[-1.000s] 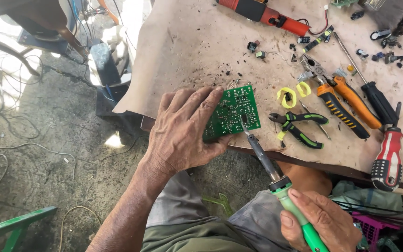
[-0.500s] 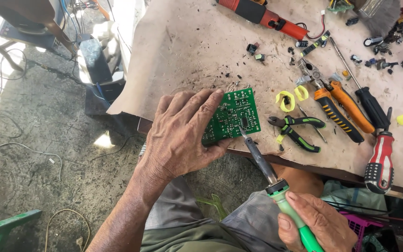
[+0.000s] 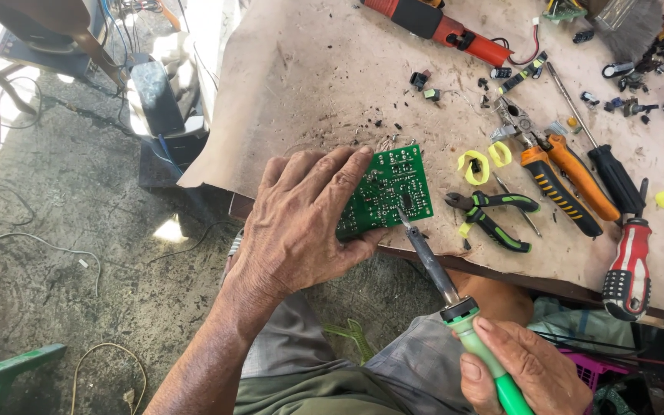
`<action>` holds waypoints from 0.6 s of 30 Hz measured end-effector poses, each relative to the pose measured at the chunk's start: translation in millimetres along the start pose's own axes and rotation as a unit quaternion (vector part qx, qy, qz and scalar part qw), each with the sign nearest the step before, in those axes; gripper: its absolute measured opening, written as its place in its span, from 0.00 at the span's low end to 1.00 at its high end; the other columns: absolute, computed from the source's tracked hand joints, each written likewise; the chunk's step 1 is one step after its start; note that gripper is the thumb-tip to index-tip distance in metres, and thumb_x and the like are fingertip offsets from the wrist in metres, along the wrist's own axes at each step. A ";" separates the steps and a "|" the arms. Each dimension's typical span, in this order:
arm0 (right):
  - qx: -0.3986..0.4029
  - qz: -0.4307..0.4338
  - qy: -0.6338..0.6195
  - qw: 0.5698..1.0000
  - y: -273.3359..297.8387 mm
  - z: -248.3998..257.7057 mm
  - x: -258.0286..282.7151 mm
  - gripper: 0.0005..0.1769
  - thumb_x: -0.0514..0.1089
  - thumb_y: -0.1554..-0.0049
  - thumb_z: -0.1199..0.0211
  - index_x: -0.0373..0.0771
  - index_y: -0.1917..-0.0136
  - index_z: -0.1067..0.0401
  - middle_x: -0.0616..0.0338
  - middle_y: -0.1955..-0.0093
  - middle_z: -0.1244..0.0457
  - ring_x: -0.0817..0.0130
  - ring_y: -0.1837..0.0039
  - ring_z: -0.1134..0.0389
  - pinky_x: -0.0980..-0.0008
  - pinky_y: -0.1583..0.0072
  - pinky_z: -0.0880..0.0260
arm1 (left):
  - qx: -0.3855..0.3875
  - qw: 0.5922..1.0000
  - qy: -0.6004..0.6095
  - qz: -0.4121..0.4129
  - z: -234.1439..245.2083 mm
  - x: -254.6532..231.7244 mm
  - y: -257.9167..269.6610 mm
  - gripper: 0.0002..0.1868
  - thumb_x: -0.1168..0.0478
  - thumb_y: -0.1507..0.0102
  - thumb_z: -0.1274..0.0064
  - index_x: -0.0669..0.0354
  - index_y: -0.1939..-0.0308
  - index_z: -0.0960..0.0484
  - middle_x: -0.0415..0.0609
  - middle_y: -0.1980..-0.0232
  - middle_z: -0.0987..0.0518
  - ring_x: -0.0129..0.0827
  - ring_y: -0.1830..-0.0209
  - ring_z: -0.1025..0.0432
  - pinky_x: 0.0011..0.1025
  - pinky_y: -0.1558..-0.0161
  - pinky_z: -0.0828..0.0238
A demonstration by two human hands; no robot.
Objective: Soldering and desoldering electronic components on a circuit board at a repair bench.
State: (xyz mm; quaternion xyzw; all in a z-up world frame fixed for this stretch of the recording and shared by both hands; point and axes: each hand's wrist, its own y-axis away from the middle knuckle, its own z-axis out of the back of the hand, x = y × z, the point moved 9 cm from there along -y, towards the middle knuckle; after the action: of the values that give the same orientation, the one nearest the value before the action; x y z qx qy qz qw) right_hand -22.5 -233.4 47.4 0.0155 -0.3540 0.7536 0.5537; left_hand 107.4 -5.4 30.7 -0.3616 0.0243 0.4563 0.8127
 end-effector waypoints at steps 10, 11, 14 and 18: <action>-0.006 0.003 0.014 1.000 3.2 3.8 -2.9 0.16 0.43 0.46 0.35 0.35 0.45 0.24 0.48 0.52 0.28 0.63 0.52 0.24 0.71 0.45 0.24 | 0.029 1.000 -0.010 0.009 -4.7 1.5 0.3 0.44 0.34 0.35 0.43 0.61 0.27 0.34 0.55 0.33 0.24 0.52 0.42 0.29 0.49 0.45 0.37; -0.006 0.002 0.014 1.000 2.5 2.9 -2.9 0.16 0.43 0.46 0.35 0.35 0.45 0.24 0.48 0.52 0.28 0.63 0.52 0.24 0.71 0.45 0.24 | 0.028 1.000 -0.010 0.008 -3.6 1.0 -0.9 0.44 0.34 0.35 0.43 0.61 0.27 0.34 0.55 0.33 0.24 0.52 0.42 0.29 0.49 0.45 0.37; -0.001 0.016 -0.004 1.000 0.9 -2.2 -4.4 0.16 0.43 0.47 0.34 0.34 0.47 0.24 0.48 0.54 0.28 0.62 0.53 0.24 0.70 0.47 0.22 | 0.011 1.000 0.003 0.003 1.4 -1.1 -1.9 0.41 0.37 0.34 0.41 0.61 0.28 0.33 0.54 0.33 0.24 0.51 0.42 0.28 0.48 0.45 0.36; -0.056 0.103 0.008 0.993 3.1 -3.1 -0.6 0.14 0.43 0.48 0.34 0.33 0.51 0.23 0.51 0.60 0.29 0.63 0.60 0.27 0.71 0.53 0.25 | 0.026 1.000 0.000 0.005 -2.3 1.1 -0.5 0.42 0.37 0.35 0.42 0.60 0.27 0.34 0.54 0.32 0.25 0.52 0.42 0.29 0.48 0.46 0.37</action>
State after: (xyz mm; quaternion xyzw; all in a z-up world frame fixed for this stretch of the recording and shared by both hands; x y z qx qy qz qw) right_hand -23.7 -232.6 43.3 -0.0580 -0.3906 0.7857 0.4763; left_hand 109.0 -6.1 28.9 -0.3401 0.0383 0.4590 0.8198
